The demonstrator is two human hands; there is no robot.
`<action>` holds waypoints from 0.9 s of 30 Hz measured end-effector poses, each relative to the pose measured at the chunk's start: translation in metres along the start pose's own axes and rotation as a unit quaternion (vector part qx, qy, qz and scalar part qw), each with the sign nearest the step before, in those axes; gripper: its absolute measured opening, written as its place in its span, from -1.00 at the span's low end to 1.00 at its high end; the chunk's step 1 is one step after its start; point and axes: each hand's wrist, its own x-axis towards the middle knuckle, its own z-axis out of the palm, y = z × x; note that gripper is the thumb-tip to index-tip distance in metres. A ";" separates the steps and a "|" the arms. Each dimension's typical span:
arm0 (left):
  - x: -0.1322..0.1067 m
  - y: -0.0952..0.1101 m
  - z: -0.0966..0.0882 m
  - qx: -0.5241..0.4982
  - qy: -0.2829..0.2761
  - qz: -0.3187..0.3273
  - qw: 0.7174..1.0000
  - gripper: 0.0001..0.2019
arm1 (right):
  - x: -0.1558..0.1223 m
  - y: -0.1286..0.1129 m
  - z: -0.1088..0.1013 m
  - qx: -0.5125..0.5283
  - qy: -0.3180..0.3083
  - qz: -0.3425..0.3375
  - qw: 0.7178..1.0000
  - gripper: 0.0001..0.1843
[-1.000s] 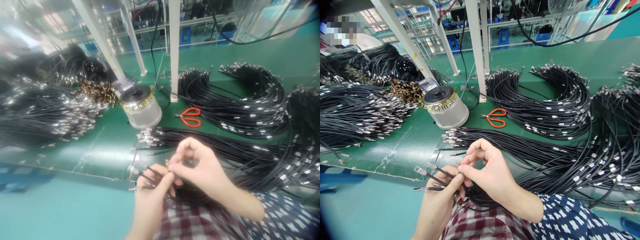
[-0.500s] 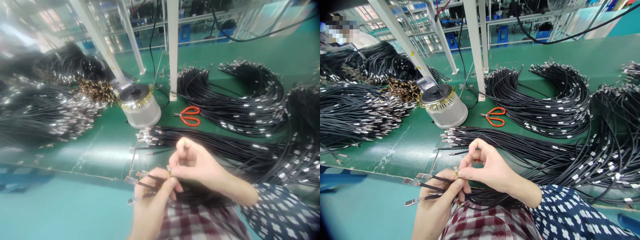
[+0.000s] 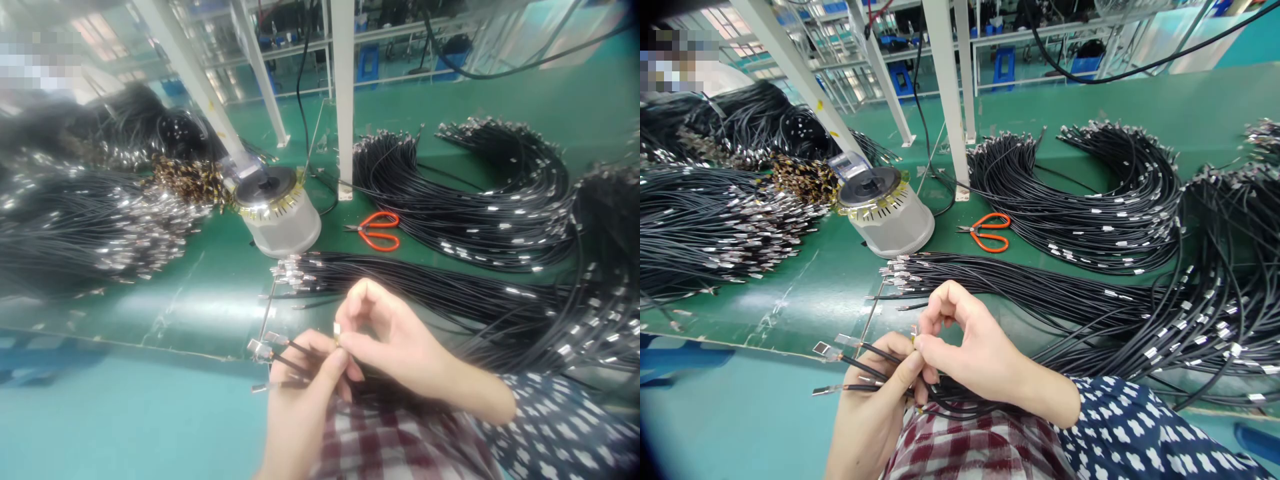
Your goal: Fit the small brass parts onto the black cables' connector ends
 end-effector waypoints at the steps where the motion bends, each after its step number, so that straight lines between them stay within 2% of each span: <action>1: 0.000 0.000 0.001 0.001 0.007 0.000 1.000 -0.83 | -0.001 -0.001 0.001 -0.007 0.009 0.001 1.000 -0.73; 8: 0.001 0.005 0.003 -0.015 0.050 -0.025 0.998 -0.82 | -0.008 -0.003 -0.006 -0.038 0.056 0.017 0.998 -0.72; 13: 0.001 0.005 0.003 0.017 0.049 -0.005 0.999 -0.81 | -0.006 -0.003 -0.008 -0.057 0.058 0.015 0.997 -0.80; 17: 0.001 0.006 0.003 0.038 0.040 0.007 0.998 -0.80 | -0.003 -0.004 0.000 -0.037 0.073 0.019 0.996 -0.73; 22: -0.001 0.007 0.005 0.058 0.057 0.012 0.997 -0.81 | 0.001 -0.007 0.004 -0.036 0.114 0.040 0.992 -0.65; 24: -0.001 0.007 0.006 0.069 0.059 0.012 0.996 -0.80 | 0.001 -0.008 0.003 -0.032 0.105 0.050 0.993 -0.65; 27: -0.001 0.008 0.006 0.054 0.041 0.002 0.998 -0.82 | 0.002 -0.007 0.000 0.018 0.056 0.064 0.996 -0.64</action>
